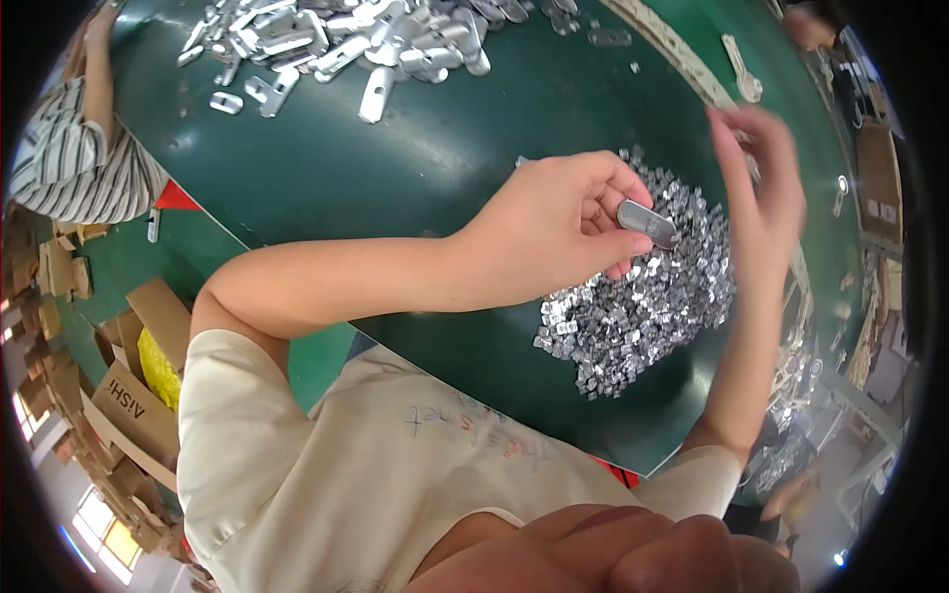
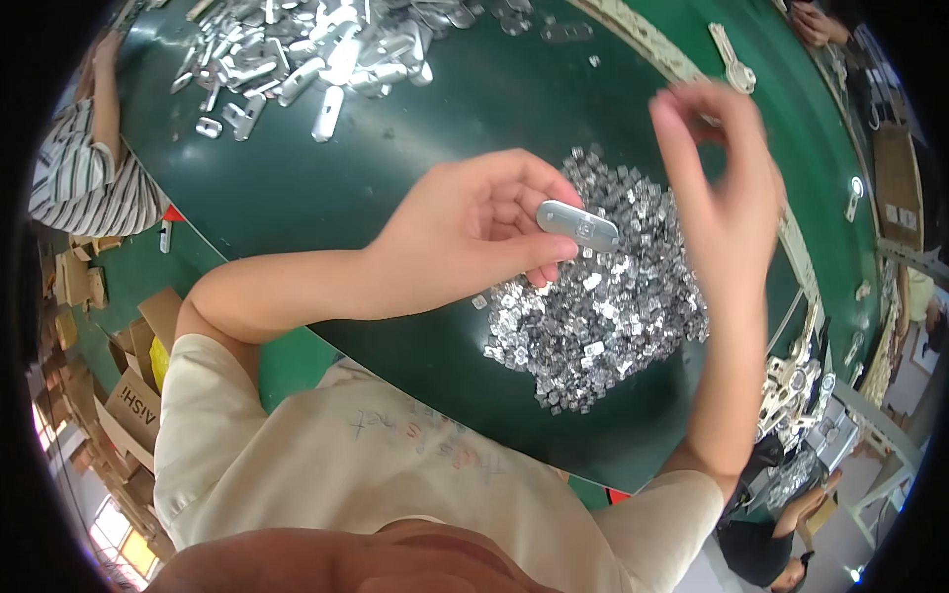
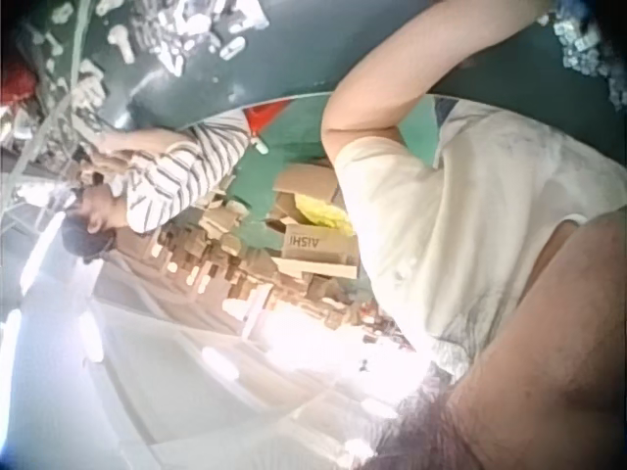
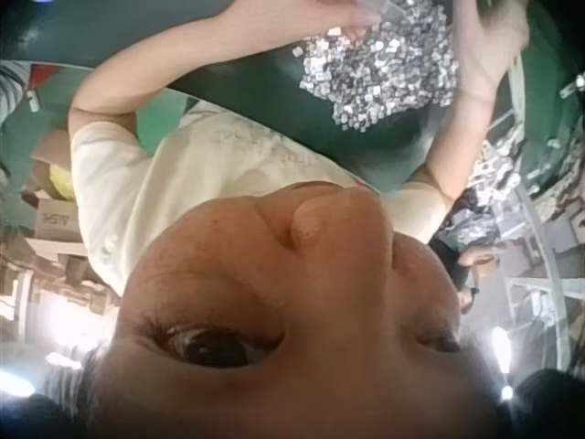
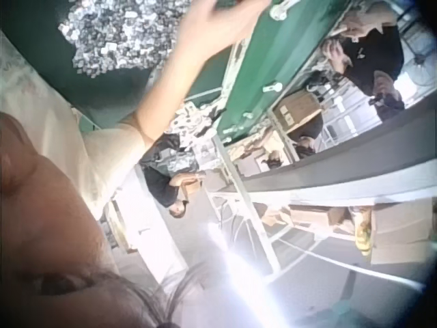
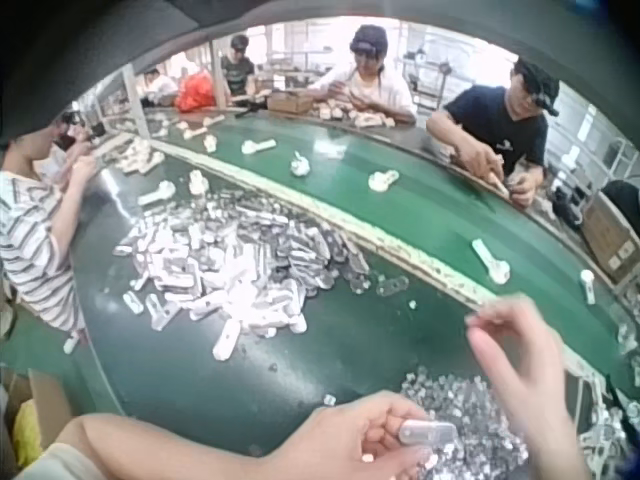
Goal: Manually assembling small metal components and placing them on a conveyor belt in an industrial environment.
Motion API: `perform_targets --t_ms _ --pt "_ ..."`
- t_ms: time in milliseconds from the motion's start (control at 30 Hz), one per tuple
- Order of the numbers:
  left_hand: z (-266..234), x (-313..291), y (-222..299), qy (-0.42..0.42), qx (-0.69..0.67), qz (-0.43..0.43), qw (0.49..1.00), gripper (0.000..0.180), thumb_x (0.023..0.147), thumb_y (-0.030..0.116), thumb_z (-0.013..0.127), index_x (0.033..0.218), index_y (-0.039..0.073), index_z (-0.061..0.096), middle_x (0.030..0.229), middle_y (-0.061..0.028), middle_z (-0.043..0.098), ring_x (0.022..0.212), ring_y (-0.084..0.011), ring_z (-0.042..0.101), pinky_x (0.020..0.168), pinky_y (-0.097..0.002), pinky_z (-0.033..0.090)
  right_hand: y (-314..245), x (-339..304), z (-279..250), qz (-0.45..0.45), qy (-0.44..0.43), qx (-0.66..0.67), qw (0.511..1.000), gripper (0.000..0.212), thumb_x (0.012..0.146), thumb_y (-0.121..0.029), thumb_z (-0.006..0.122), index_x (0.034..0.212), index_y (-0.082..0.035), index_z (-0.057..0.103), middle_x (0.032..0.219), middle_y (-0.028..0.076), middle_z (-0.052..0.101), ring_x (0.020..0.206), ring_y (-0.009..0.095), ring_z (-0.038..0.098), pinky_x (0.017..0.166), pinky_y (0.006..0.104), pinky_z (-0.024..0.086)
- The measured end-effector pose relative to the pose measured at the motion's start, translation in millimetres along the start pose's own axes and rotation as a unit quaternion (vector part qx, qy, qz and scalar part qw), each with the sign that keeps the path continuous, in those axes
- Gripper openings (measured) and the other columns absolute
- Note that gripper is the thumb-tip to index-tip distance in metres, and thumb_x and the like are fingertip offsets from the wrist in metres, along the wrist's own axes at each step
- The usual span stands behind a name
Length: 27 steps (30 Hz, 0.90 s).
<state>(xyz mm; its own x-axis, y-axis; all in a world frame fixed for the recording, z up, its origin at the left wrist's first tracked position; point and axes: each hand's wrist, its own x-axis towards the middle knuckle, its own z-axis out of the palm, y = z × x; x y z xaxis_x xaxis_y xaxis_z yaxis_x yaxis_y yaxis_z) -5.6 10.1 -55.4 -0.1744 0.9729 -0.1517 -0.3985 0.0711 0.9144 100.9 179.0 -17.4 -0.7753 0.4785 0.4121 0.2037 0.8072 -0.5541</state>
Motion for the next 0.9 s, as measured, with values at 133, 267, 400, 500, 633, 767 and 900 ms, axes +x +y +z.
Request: perform_targets --t_ms 133,267,400,500,633,767,900 --pt "4.2 4.6 -8.8 -0.001 -0.006 -0.003 1.000 0.020 0.085 -0.003 0.056 0.103 -0.003 0.049 0.083 -0.0073 0.059 0.070 -0.0109 0.059 0.065 -0.0238 0.051 79.8 104.4 38.8 -0.021 -0.107 -0.196 0.974 0.039 0.082 -0.031 0.060 0.111 -0.006 0.055 0.100 0.017 0.061 0.094 0.029 0.059 0.082 0.0379 0.046" --pt "2.0 14.1 -16.5 -0.017 0.005 -0.007 1.000 0.020 0.086 -0.001 0.055 0.105 -0.002 0.048 0.088 -0.0085 0.059 0.073 -0.0116 0.060 0.067 -0.0241 0.051 128.4 147.3 74.2 0.071 -0.125 -0.318 0.937 0.054 0.079 -0.039 0.063 0.124 -0.013 0.048 0.119 0.023 0.051 0.110 0.037 0.049 0.092 0.0391 0.041" --pt "-1.5 4.6 -14.4 0.004 0.036 -0.009 0.999 0.023 0.086 0.001 0.057 0.107 0.000 0.049 0.084 -0.0076 0.060 0.072 -0.0122 0.061 0.066 -0.0239 0.050 98.1 108.9 38.1 0.007 -0.039 -0.222 0.974 0.053 0.080 -0.038 0.062 0.125 -0.014 0.047 0.119 0.018 0.052 0.111 0.034 0.050 0.092 0.0380 0.041" --pt "-0.5 0.4 -14.2 0.019 0.012 -0.014 1.000 0.026 0.083 -0.003 0.059 0.107 0.000 0.051 0.082 -0.0075 0.061 0.075 -0.0124 0.062 0.066 -0.0239 0.050 125.6 63.3 -17.9 0.048 0.047 -0.264 0.962 0.051 0.080 -0.035 0.062 0.122 -0.009 0.049 0.117 0.021 0.052 0.106 0.037 0.051 0.089 0.0398 0.043" --pt "6.2 6.4 -4.9 0.011 0.011 -0.032 0.999 0.026 0.081 -0.004 0.060 0.105 -0.002 0.051 0.083 -0.0075 0.062 0.072 -0.0113 0.061 0.064 -0.0231 0.051 205.8 -41.8 -122.0 0.277 -0.012 -0.352 0.894 0.053 0.078 -0.042 0.063 0.115 -0.006 0.056 0.110 0.022 0.058 0.100 0.035 0.056 0.086 0.0382 0.044" --pt "9.6 4.0 -10.1 0.008 0.006 -0.017 1.000 0.024 0.082 -0.005 0.059 0.104 -0.003 0.051 0.083 -0.0078 0.061 0.071 -0.0108 0.060 0.064 -0.0218 0.050 187.2 -124.0 -190.7 0.409 0.004 -0.360 0.839 0.052 0.075 -0.044 0.066 0.106 -0.003 0.063 0.102 0.018 0.063 0.098 0.031 0.060 0.084 0.0362 0.046" --pt "14.3 1.2 -12.0 -0.012 0.043 -0.018 0.999 0.026 0.082 -0.005 0.058 0.107 -0.004 0.050 0.091 -0.0102 0.059 0.075 -0.0129 0.060 0.066 -0.0233 0.051 200.0 -188.7 -239.6 0.537 -0.133 -0.392 0.735 0.058 0.070 -0.046 0.069 0.105 -0.001 0.062 0.095 0.019 0.064 0.091 0.035 0.061 0.080 0.0365 0.047"
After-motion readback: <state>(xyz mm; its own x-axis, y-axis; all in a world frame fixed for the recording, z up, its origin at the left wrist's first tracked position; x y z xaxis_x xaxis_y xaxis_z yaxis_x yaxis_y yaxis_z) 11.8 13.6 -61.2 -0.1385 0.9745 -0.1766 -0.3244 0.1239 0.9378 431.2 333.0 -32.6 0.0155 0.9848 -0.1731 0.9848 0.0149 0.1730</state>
